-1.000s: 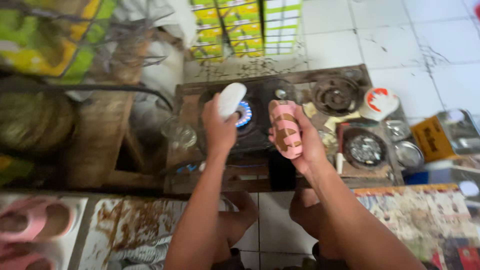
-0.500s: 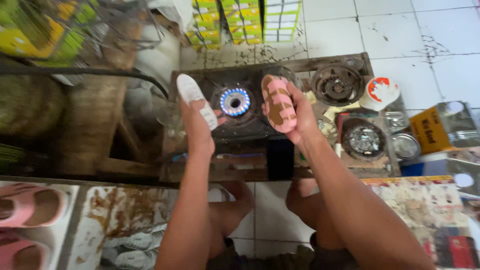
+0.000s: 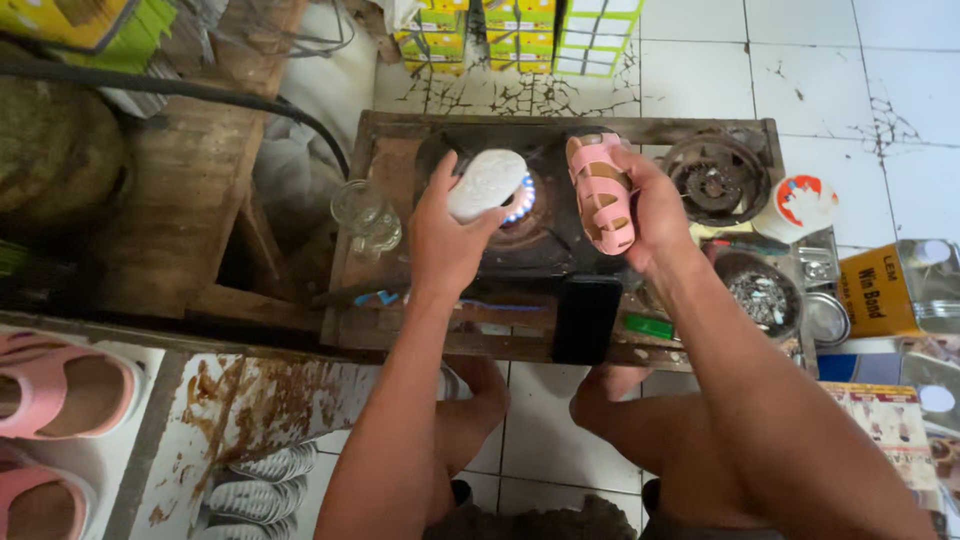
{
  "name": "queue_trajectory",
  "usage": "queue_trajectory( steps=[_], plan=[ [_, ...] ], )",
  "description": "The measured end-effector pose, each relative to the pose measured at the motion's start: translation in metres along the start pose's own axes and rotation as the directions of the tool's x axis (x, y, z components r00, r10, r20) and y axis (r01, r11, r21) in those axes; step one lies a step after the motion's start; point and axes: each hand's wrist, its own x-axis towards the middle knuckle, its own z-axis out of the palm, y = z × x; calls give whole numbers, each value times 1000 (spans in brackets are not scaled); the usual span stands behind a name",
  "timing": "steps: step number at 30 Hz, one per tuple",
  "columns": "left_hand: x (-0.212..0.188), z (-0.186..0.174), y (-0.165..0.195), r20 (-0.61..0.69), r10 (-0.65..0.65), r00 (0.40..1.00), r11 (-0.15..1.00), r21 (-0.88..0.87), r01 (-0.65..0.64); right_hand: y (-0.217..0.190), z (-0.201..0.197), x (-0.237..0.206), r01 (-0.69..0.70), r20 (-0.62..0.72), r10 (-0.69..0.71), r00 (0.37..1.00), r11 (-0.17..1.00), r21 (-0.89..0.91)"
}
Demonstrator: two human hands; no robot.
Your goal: The person sits on the floor and repeatedly trims the edges of pink sandals with a knife, then heats the sole on a gas burner and presses it with a white insole. The person handles multiple sandals one at a time, placing finished ones on a nearby shelf.
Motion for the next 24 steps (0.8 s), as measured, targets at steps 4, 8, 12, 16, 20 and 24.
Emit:
queue_trajectory(
  steps=[4,8,12,16,20,24],
  plan=[
    [0,-23,12,-52,55,997,964,-259,-67,5,19,11,-37,-129,3,992,964,-262],
    [-9,-45,28,-182,-181,967,619,-785,-32,16,52,33,209,68,-241,968,632,-746],
    [-72,-48,59,-3,-474,880,308,-937,162,31,100,76,525,453,-402,796,86,-847],
    [-139,-37,69,344,-473,811,70,-903,424,33,121,86,651,694,-381,611,-256,-714],
    [-166,-27,62,561,-441,701,-70,-800,596,24,107,52,533,643,-167,748,-427,-730],
    [-168,-21,60,630,-324,706,2,-746,666,20,95,41,444,522,-42,852,-470,-763]
  ],
)
